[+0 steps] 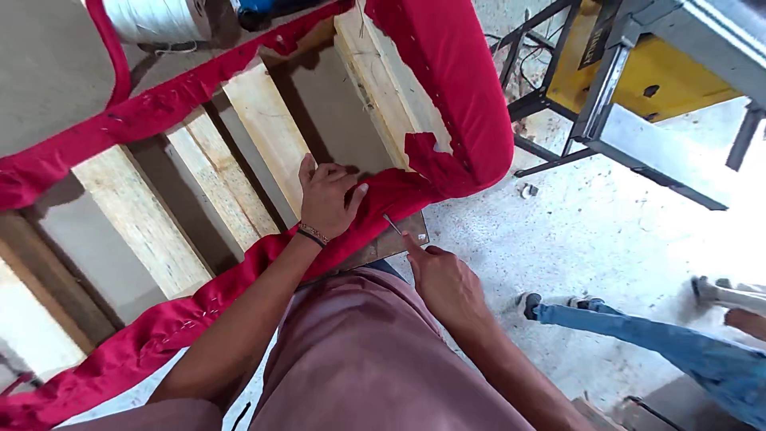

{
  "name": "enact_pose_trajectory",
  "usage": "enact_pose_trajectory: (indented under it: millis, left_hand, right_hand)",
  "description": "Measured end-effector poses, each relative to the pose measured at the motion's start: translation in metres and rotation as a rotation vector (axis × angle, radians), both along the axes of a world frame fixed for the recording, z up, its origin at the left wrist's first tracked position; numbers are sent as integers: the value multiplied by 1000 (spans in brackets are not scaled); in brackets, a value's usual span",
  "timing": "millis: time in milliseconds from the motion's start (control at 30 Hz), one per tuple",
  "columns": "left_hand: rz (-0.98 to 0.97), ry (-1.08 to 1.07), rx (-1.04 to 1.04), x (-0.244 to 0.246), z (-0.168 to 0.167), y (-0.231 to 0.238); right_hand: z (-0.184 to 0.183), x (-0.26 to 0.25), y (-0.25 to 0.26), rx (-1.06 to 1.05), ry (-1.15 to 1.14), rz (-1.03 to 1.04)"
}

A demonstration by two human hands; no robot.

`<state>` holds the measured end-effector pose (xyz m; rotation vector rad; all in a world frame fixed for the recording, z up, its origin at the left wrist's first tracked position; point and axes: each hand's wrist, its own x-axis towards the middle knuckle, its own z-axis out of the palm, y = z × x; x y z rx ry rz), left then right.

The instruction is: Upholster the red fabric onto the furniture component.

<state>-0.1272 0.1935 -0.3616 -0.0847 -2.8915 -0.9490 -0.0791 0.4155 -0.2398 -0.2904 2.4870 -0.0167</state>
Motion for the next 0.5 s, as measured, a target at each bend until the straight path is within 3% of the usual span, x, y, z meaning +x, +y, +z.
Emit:
enact_pose_trajectory:
  millis: [67, 133, 267, 333, 500]
  left_hand:
    - [-17, -4, 3, -2, 0, -2]
    - [-3, 11, 1, -3, -2, -2]
    - [23, -10, -17, -13, -2, -3]
    - [26, -17, -14, -7, -3, -2]
    - [38, 11, -1, -8, 0, -4]
  right_hand:
    - [14, -8, -15, 75, -51, 13]
    - [5, -7, -12, 18, -19, 21]
    - [-104, 9, 39, -632, 250, -52]
    - [-122, 6, 33, -765, 255, -87]
    - [-129, 5, 33, -837, 224, -159]
